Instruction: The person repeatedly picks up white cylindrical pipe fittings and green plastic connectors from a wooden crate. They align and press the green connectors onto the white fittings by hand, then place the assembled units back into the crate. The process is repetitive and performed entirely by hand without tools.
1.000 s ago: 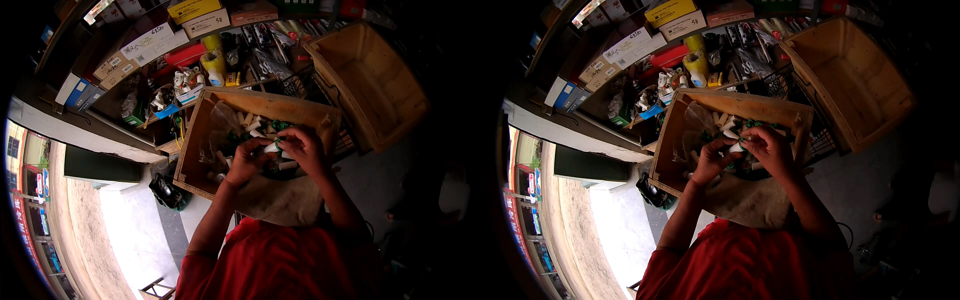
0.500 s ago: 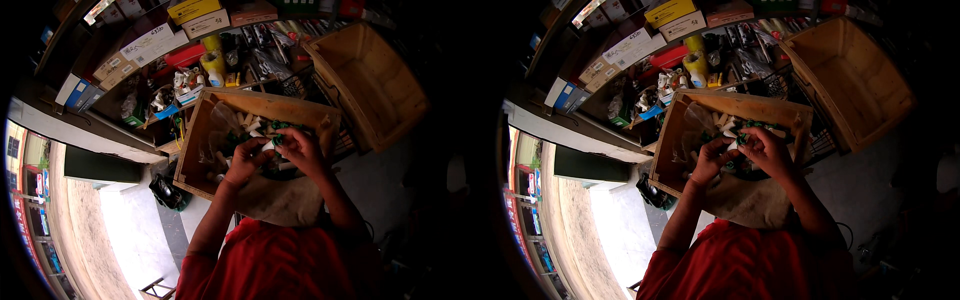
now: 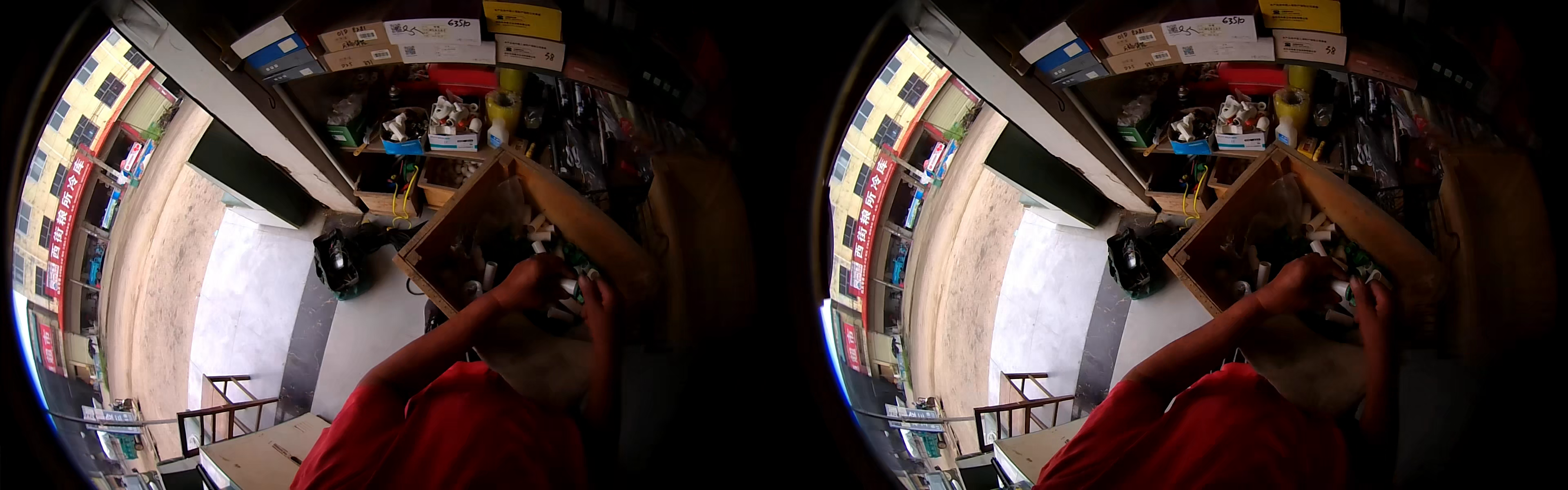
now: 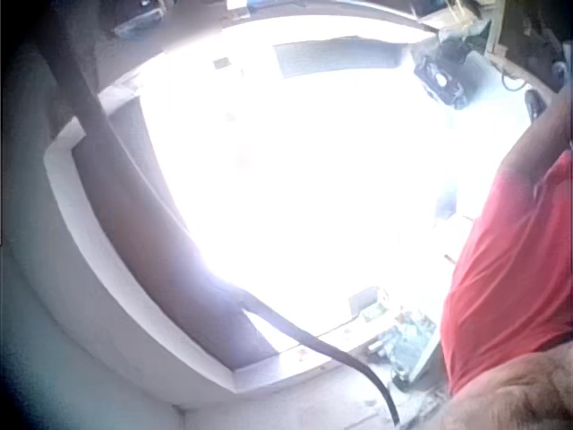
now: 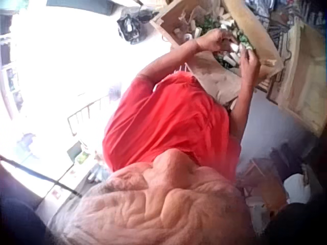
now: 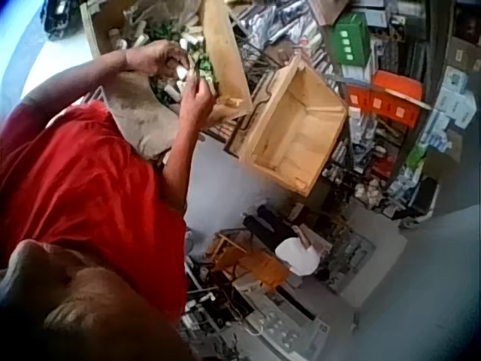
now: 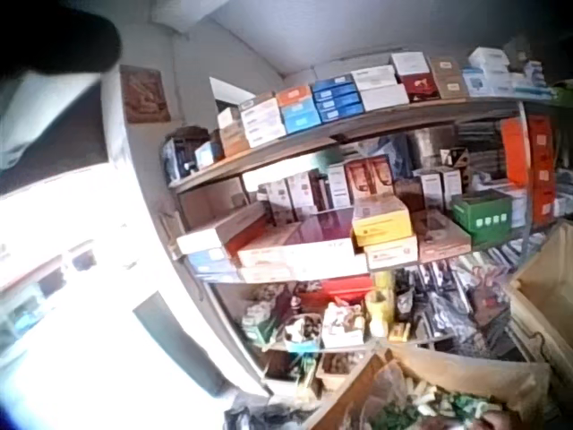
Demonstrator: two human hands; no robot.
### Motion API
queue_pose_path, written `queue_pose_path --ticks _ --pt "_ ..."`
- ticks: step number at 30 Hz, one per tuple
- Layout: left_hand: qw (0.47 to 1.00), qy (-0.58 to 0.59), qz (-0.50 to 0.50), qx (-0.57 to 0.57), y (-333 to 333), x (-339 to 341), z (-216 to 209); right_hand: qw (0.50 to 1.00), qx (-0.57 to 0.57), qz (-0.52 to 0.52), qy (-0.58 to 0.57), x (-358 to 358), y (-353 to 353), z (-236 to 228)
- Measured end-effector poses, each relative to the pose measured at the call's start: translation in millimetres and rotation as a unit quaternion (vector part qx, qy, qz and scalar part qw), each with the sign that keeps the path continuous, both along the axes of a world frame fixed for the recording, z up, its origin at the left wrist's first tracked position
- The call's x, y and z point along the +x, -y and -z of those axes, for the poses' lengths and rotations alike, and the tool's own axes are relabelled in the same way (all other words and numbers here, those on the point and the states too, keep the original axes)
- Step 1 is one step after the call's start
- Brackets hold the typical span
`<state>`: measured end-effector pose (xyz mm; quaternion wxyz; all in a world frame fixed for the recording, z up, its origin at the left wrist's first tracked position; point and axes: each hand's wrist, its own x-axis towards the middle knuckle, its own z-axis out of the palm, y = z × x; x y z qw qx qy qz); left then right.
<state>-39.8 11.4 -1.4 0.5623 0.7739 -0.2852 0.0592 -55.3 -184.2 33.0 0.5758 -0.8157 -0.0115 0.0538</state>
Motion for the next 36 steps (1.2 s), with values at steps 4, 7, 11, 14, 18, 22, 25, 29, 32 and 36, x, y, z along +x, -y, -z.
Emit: queue_pose_path --ticks 4,7,11,14,18,22,25,29,32,36 --pt "0.996 -0.071 -0.007 -0.059 -1.9 0.4 8.3 0.999 0.022 0.019 -0.026 0.8 4.7 16.4" --pt "0.977 -0.137 0.002 -0.161 -5.4 -2.9 -3.6 0.994 0.067 -0.052 0.074 -0.8 3.9 10.3" --pt "0.974 -0.149 0.026 -0.171 -6.6 0.8 3.3 0.99 0.04 -0.058 0.123 4.3 8.6 28.3" --pt "0.967 -0.185 0.046 -0.171 -5.9 1.0 2.3 0.992 0.085 -0.041 0.083 6.4 14.4 28.2" --pt "0.949 -0.241 0.083 -0.183 -8.3 -0.3 -4.1 0.988 0.074 -0.068 0.118 10.2 18.6 30.3" --pt "0.949 -0.238 0.083 -0.189 -7.7 -4.9 -12.9 0.992 0.088 -0.044 0.083 11.7 22.4 38.8" --pt "0.995 -0.075 0.017 -0.068 -4.0 -3.5 5.4 0.998 0.011 -0.04 0.039 16.5 31.3 43.4" --pt "0.999 -0.049 0.008 0.018 1.7 -3.1 2.3 0.996 -0.09 -0.016 -0.005 14.7 32.0 30.8" --pt "0.995 -0.091 0.025 -0.021 2.1 -2.2 3.4 0.993 -0.121 0.016 -0.012 5.4 15.8 6.1" --pt "0.967 -0.196 0.075 -0.146 -3.2 -3.7 -4.1 0.997 0.066 -0.019 0.031 3.1 11.1 6.0"
